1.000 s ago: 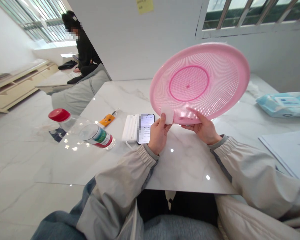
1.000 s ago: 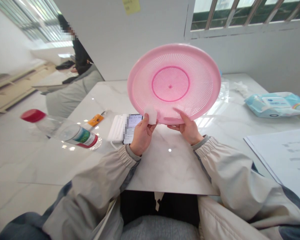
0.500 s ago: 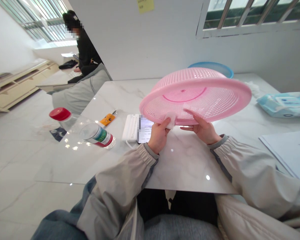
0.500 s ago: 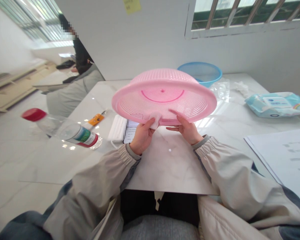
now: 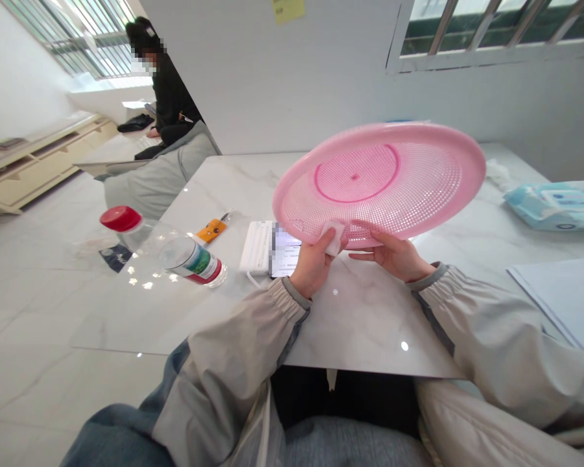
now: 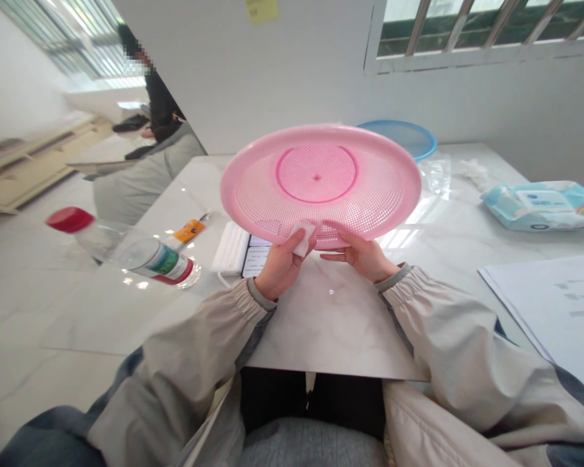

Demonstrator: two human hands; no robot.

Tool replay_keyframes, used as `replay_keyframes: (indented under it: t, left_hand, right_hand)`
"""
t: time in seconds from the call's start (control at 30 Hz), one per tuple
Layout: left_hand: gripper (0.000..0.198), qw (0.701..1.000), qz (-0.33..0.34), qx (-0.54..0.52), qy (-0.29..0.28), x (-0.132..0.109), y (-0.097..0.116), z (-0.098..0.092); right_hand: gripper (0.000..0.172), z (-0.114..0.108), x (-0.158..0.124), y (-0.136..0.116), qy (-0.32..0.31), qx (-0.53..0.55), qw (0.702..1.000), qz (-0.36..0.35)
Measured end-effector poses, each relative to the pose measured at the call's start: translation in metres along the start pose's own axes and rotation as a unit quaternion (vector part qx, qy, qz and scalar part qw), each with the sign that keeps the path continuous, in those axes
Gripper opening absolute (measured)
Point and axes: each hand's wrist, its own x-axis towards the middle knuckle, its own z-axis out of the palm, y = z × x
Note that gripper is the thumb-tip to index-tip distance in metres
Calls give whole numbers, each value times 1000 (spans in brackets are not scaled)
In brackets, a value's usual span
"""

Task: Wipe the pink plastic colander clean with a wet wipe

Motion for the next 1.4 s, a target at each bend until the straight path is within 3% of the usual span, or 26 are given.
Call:
replay_keyframes:
  t: [0.13,0.3,0.4,0.53,0.63,0.93,1.07,1.17,1.3,1.4]
  left_hand:
    - [26,999,25,29,8,2,-2,-3]
    - [24,995,56,64,43,1,-1,-4]
    - [27,994,72,80,27,-1,0,-3]
    - [26,990,100,103,6,-3,0,-3]
    - [22,987,108,120,-22,-2,-1,-5]
    - [41,997,37,41,-51,-11,-3,2]
    - [43,998,29,41,-36,-13,-3,4]
    - [41,995,42,90,-13,-9,-4,0]
    - [34,982,77,169,-4,-4,-5,-7]
    - [26,975,100,196,-29,-4,-5,-8]
  right_hand:
    - [47,-1,1,-1,59,-27,998,-13]
    - [31,-13,7,-5,240,-42,955,-170]
    - [32,-20,10,-7,287,-39,931,-222]
    - [44,-21,10,-7,258,-22,949,-178]
    - [43,-18,9,-7,244,8,958,-153]
    - [41,4,2,-4,122,49,988,-83]
    - [37,6,2,-3,128,43,988,-72]
    - [31,-8,9,-1,210,14,969,-126]
    - [23,-31,21,-3,362,5,897,-253]
    - [19,-38,24,-8,401,9,863,-306]
